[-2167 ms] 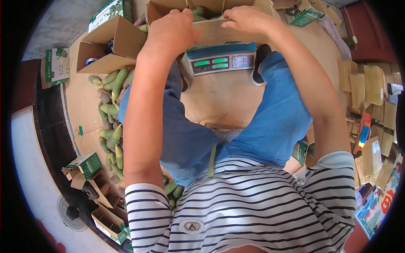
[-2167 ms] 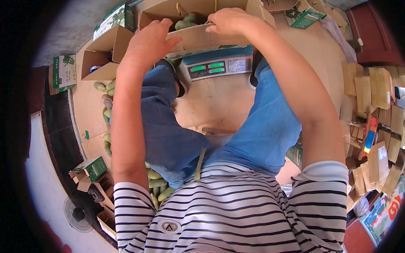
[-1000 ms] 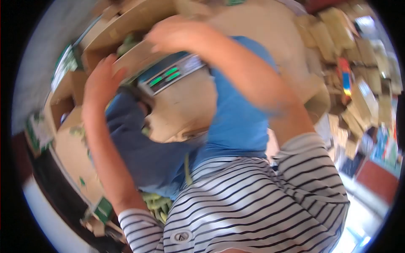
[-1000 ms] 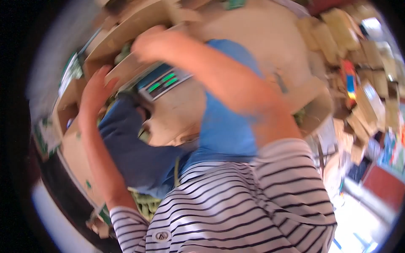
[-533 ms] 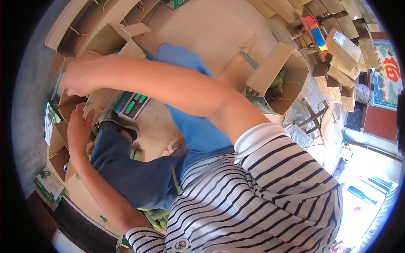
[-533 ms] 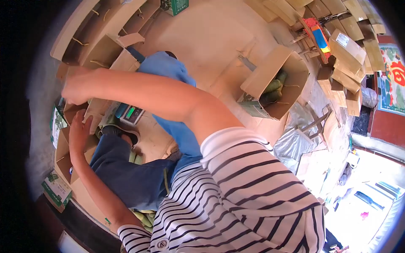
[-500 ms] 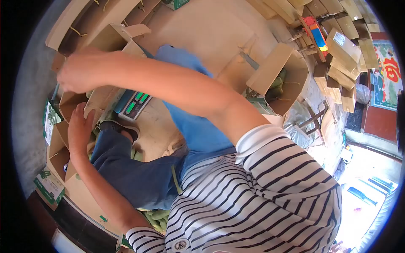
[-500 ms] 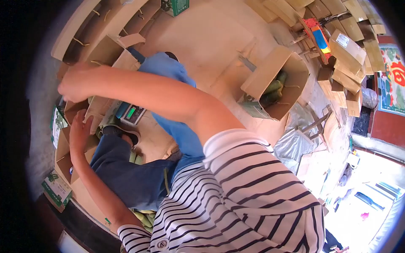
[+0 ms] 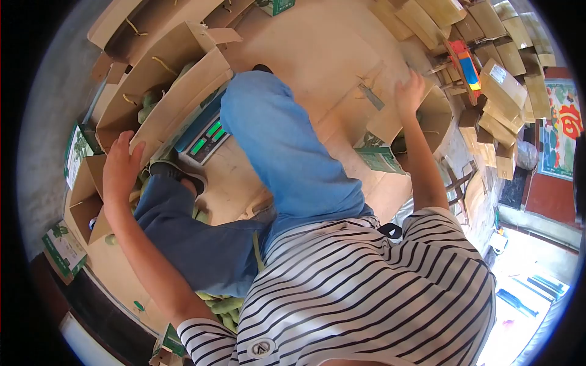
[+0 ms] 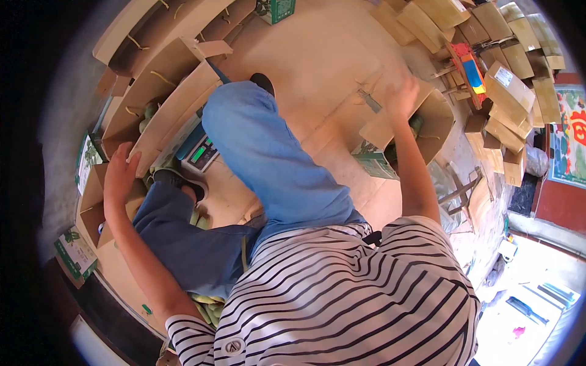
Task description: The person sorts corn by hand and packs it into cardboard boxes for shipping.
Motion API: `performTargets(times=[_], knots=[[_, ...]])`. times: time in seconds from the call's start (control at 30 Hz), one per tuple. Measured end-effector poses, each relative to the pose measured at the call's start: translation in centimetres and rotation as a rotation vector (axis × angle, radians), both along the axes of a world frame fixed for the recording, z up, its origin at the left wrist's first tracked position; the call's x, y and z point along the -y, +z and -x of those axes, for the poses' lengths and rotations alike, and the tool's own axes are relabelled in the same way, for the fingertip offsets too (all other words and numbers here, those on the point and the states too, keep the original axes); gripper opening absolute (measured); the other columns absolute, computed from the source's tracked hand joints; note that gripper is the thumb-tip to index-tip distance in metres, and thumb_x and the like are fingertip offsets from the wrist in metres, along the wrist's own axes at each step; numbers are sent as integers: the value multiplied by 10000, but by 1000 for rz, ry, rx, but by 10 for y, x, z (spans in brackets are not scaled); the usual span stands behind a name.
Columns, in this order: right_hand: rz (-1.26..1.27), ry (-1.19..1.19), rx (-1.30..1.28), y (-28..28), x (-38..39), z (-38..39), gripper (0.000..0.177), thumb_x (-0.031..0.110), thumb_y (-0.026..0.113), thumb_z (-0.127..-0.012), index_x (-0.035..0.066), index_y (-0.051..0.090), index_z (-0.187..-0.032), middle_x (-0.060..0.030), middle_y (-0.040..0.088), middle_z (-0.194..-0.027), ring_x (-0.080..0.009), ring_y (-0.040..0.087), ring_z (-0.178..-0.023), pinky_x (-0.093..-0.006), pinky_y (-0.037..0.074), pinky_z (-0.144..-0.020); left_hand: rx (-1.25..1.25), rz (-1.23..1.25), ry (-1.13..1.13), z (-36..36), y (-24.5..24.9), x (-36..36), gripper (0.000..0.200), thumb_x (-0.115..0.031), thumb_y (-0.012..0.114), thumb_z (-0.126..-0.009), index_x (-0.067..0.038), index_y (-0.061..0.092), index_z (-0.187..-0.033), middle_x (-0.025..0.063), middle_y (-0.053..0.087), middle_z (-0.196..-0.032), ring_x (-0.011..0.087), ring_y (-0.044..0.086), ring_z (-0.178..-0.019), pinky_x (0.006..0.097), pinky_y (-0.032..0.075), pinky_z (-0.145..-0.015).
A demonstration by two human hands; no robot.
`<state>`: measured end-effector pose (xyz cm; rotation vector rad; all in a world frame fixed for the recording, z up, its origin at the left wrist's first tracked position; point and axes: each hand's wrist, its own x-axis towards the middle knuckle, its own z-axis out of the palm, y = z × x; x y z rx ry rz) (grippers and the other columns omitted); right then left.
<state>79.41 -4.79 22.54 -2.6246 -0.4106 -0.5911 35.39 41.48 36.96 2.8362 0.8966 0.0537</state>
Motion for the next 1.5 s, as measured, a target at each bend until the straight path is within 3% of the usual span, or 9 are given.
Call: performTargets(times=[0.1,0.3,0.4,0.6,0.67,0.73,1.17,1.37,1.5], knots=[[-44,-441,-298,-29,46,3,746,335,658,-700,85,366,-1340,-196,442,-1300,-349,406,-1229,-442,381,-980,20,25,0,-4,2,3,366,-269,533,-882,-22,489,-1148,217,564,-1083,394,520,-1025,448,427,-838],[-39,-562,-521,-49,62,12,772,413,614,-708,74,351,-1349,-218,545,-1209,-361,547,-1091,-426,426,-926,-20,52,32,-10,2,7,366,-255,555,-863,-39,492,-1151,214,569,-1070,395,523,-1017,449,429,-836],[-112,-553,-628,-72,85,-4,656,411,615,-710,60,495,-1251,-208,617,-1085,-337,589,-1031,-397,448,-889,-59,52,35,-10,1,5,369,-251,557,-861,-40,487,-1155,210,569,-1069,390,523,-1020,447,429,-836],[-180,-409,-520,-79,89,-4,402,355,588,-744,31,670,-967,-188,659,-951,-324,631,-927,-400,477,-815,-32,58,39,-15,1,10,385,-238,574,-839,-45,484,-1159,197,568,-1081,374,533,-1020,440,441,-826],[74,-346,-513,-83,101,-19,378,330,580,-752,44,670,-982,-181,662,-954,-324,634,-917,-405,476,-806,-49,35,44,-17,-1,11,387,-240,580,-831,-44,490,-1153,189,569,-1083,368,540,-1012,438,446,-823],[-177,-251,-516,-106,120,-33,376,316,587,-747,29,667,-976,-183,664,-936,-329,638,-898,-404,478,-793,-69,18,67,-17,2,11,388,-244,583,-826,-43,495,-1146,180,572,-1084,362,547,-1007,437,451,-820],[88,-411,-642,-134,118,-108,373,251,577,-730,-28,644,-968,-220,655,-923,-371,624,-896,-428,476,-800,-104,7,144,-10,1,-2,364,-247,591,-830,-34,510,-1114,185,576,-1041,354,552,-987,426,453,-820],[0,-295,111,-41,52,-45,410,202,515,-836,-40,544,-1165,-241,571,-1129,-358,575,-1012,-420,446,-882,-134,-49,213,-12,-9,-11,343,-237,592,-826,-39,522,-1098,178,565,-1021,354,554,-977,436,460,-820],[-103,176,-53,-4,-25,-49,357,179,499,-895,-10,522,-1197,-181,561,-1165,-304,571,-1029,-373,458,-871,-119,-129,225,-11,-22,-19,340,-236,600,-818,-44,527,-1089,164,560,-1025,342,545,-996,440,466,-820]])
